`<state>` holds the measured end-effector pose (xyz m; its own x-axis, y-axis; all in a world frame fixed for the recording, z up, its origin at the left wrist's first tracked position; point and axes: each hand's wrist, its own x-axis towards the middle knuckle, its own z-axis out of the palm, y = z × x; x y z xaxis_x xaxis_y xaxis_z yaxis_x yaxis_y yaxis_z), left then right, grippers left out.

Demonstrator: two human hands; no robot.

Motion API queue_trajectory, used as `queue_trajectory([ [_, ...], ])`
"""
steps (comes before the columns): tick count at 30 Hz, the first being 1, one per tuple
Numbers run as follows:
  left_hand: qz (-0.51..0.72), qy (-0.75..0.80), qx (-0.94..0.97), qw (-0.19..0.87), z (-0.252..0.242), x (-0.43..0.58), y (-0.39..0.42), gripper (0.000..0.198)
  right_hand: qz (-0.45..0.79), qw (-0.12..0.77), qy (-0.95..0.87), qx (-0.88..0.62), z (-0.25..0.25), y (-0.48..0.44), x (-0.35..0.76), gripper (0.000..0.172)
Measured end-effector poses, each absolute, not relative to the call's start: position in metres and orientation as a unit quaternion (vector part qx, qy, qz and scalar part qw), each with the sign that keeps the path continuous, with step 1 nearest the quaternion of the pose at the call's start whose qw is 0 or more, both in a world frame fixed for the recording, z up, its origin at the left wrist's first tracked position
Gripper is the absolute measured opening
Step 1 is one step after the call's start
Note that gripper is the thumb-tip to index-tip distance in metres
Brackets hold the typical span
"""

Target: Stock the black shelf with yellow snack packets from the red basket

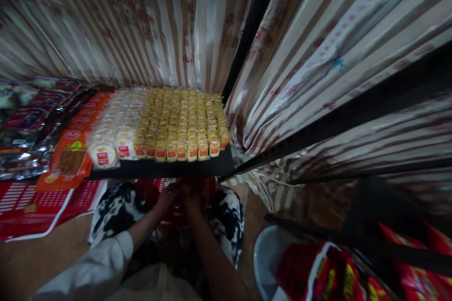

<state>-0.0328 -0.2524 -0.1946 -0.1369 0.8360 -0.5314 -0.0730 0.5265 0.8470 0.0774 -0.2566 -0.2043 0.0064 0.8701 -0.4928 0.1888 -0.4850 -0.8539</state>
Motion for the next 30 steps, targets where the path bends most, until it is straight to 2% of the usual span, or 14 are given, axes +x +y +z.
queue_trajectory([
  [3,0.417,0.632,0.274,0.594,-0.179,-0.040,-0.251,0.027,0.616,0.321,-0.353,-0.627,-0.182,-0.259,0.083,0.052],
  [6,0.431,0.616,0.270,0.602,-0.161,-0.042,-0.253,0.030,0.603,0.341,-0.371,-0.619,-0.162,-0.257,0.093,0.055],
  [13,0.427,0.588,0.284,0.626,-0.116,-0.045,-0.271,0.040,0.616,0.328,-0.424,-0.578,-0.119,-0.259,0.112,0.045],
  [22,0.453,0.582,0.274,0.618,-0.086,-0.046,-0.283,0.046,0.698,0.356,-0.344,-0.517,-0.088,-0.269,0.110,0.055],
  [26,0.491,0.524,0.304,0.626,-0.073,-0.048,-0.282,0.044,0.714,0.377,-0.348,-0.477,-0.082,-0.277,0.108,0.060],
  [30,0.510,0.482,0.306,0.643,-0.057,-0.050,-0.281,0.033,0.704,0.426,-0.360,-0.439,-0.077,-0.281,0.112,0.058],
])
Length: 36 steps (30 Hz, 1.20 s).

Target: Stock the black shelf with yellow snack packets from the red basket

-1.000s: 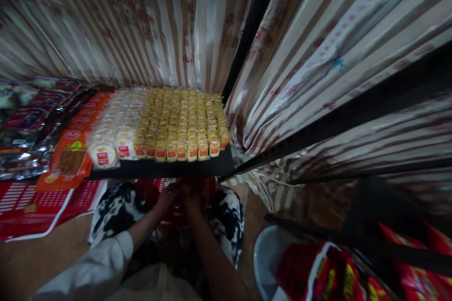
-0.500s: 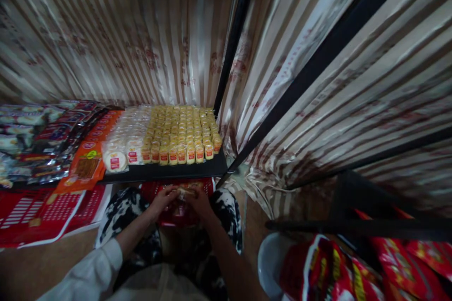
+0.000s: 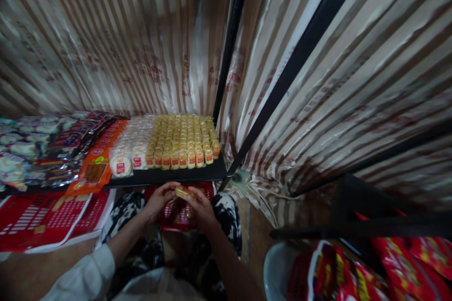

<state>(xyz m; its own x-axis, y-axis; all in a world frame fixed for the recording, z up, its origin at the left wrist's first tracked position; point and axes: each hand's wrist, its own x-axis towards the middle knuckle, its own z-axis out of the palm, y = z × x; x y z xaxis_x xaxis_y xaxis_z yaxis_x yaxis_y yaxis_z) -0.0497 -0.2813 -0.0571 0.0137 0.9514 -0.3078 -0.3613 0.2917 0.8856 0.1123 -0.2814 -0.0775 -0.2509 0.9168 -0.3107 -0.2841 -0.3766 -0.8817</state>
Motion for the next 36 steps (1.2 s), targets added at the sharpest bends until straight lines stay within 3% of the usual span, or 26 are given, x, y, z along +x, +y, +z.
queue_trajectory([
  [7,0.489,0.462,0.285,0.683,-0.040,-0.046,-0.282,0.028,0.676,0.476,-0.379,-0.416,-0.070,-0.278,0.121,0.045],
  [17,0.486,0.487,0.357,0.632,-0.036,-0.026,-0.275,0.052,0.624,0.557,-0.339,-0.431,-0.057,-0.260,0.124,0.069],
  [19,0.475,0.501,0.376,0.618,-0.036,-0.019,-0.273,0.046,0.604,0.577,-0.324,-0.444,-0.059,-0.257,0.122,0.066],
  [24,0.510,0.517,0.374,0.577,-0.045,0.008,-0.266,0.033,0.589,0.581,-0.293,-0.479,-0.069,-0.256,0.118,0.040],
  [30,0.431,0.551,0.462,0.544,-0.049,0.017,-0.242,0.022,0.510,0.591,-0.350,-0.518,-0.081,-0.249,0.132,0.040],
  [36,0.348,0.565,0.614,0.427,-0.027,0.015,-0.200,0.050,0.415,0.566,-0.473,-0.533,-0.091,-0.229,0.147,0.040],
])
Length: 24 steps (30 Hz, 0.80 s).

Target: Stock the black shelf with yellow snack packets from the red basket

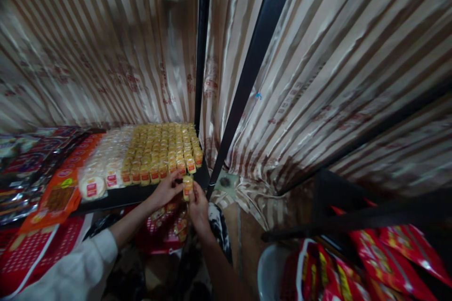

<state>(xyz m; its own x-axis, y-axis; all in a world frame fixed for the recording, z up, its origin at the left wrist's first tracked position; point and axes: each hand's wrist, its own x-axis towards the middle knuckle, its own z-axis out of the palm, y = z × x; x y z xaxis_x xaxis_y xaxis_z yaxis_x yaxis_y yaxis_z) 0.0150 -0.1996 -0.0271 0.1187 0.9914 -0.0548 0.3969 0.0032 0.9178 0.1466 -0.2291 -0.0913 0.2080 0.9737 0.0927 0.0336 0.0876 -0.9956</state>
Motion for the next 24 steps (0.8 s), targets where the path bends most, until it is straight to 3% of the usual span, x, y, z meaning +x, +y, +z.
queue_trajectory([
  [5,0.312,0.531,0.681,0.396,-0.021,0.031,-0.178,0.035,0.263,0.542,-0.546,-0.582,-0.087,-0.220,0.147,0.040],
  [10,0.317,0.544,0.719,0.296,-0.016,0.045,-0.160,0.034,0.125,0.503,-0.609,-0.600,-0.075,-0.225,0.145,0.045],
  [24,0.332,0.495,0.744,0.301,-0.010,0.082,-0.113,0.036,0.134,0.468,-0.631,-0.604,-0.091,-0.210,0.152,0.049],
])
